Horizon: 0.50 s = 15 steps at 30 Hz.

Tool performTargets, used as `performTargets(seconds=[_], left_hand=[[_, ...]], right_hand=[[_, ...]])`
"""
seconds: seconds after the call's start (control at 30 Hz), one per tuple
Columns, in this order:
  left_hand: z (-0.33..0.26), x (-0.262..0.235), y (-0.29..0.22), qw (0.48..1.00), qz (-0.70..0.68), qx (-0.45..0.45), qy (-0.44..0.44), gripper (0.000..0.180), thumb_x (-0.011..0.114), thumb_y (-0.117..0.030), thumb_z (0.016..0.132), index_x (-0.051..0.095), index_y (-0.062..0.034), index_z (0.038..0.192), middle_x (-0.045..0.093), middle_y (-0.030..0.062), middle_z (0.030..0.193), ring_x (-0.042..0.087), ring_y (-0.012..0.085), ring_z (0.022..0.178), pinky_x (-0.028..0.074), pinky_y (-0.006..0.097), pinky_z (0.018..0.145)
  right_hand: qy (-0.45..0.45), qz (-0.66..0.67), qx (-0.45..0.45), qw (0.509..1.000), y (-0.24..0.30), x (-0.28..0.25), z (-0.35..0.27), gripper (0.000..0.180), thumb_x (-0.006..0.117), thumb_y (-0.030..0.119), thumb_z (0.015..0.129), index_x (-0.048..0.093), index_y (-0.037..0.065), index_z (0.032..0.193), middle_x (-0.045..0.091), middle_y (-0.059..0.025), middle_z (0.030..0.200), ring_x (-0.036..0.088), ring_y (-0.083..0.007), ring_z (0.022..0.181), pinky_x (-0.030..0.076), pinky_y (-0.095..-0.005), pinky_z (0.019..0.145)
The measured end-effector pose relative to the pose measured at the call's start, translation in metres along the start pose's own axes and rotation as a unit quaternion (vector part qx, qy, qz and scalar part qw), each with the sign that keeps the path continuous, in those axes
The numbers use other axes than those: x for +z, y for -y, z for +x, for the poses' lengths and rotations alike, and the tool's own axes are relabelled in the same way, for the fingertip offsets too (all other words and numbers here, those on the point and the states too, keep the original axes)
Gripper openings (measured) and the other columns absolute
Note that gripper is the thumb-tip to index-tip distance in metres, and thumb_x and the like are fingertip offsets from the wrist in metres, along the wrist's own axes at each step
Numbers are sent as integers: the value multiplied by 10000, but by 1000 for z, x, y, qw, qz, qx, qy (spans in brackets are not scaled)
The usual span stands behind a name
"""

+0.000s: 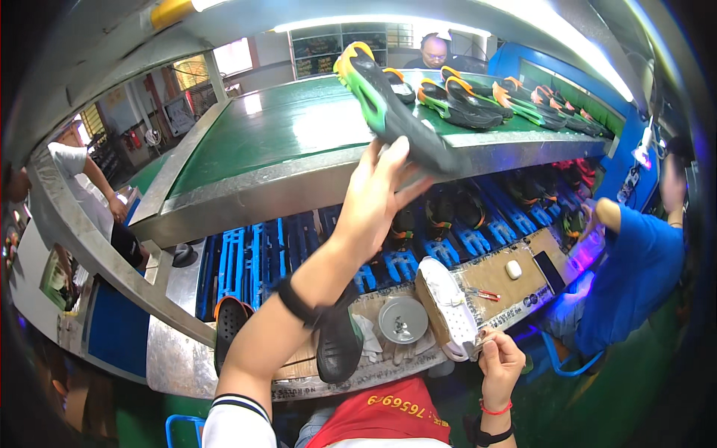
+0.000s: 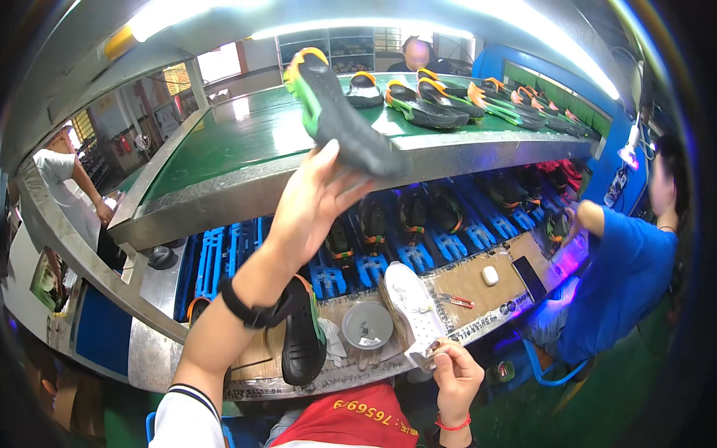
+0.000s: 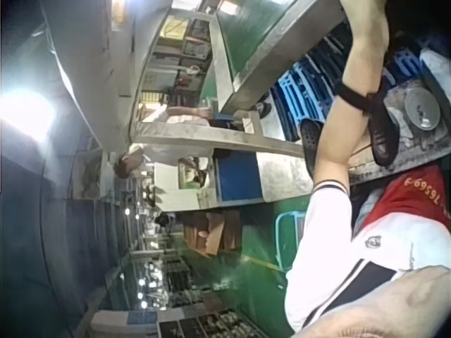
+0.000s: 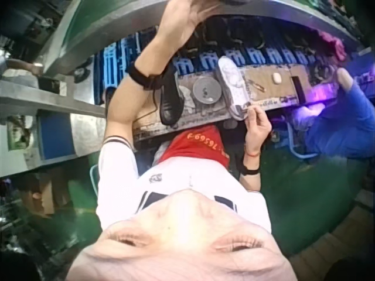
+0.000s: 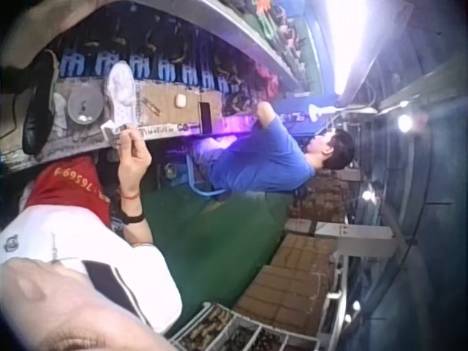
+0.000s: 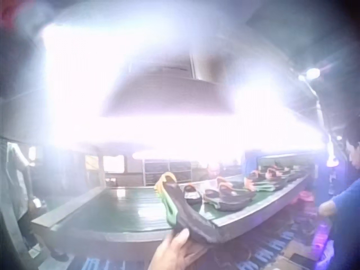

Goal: Applying glue or cleaning solution to shoe soles using a small brush and a rag.

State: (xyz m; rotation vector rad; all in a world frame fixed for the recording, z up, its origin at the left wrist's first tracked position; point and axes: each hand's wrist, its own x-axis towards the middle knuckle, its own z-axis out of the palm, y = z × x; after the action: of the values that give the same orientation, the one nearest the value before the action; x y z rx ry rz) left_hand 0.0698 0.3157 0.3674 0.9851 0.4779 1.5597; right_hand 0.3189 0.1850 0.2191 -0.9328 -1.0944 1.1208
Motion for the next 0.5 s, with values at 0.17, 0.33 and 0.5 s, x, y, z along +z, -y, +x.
performTargets(seconds=[0.17,0.33,0.5], left_hand=[[-62,-12,32,966,254,16,-39,731,725,-181,825,286,23,1373,337,173,1324,467,271,1152,486,376,938],[-194,-110,27,669,726,78,-136,690,796,-165,691,378,7,1212,405,154,1093,452,262,943,414,401,845],[-318,-239,-16,350,889,-69,-288,513,741,-237,747,470,30,1092,527,210,1021,503,392,996,419,466,867]], right_hand=[[66,-17,28,997,-19,15,-5,75,650,7,875,643,-61,906,646,-77,967,495,-30,633,365,-165,520],[187,-97,-53,976,-38,31,-8,78,668,-46,818,642,-57,890,639,-84,936,484,-30,617,365,-171,511],[215,-206,-88,951,-46,52,-7,74,666,-57,801,640,-30,865,632,-74,914,438,-30,518,336,-192,461]])
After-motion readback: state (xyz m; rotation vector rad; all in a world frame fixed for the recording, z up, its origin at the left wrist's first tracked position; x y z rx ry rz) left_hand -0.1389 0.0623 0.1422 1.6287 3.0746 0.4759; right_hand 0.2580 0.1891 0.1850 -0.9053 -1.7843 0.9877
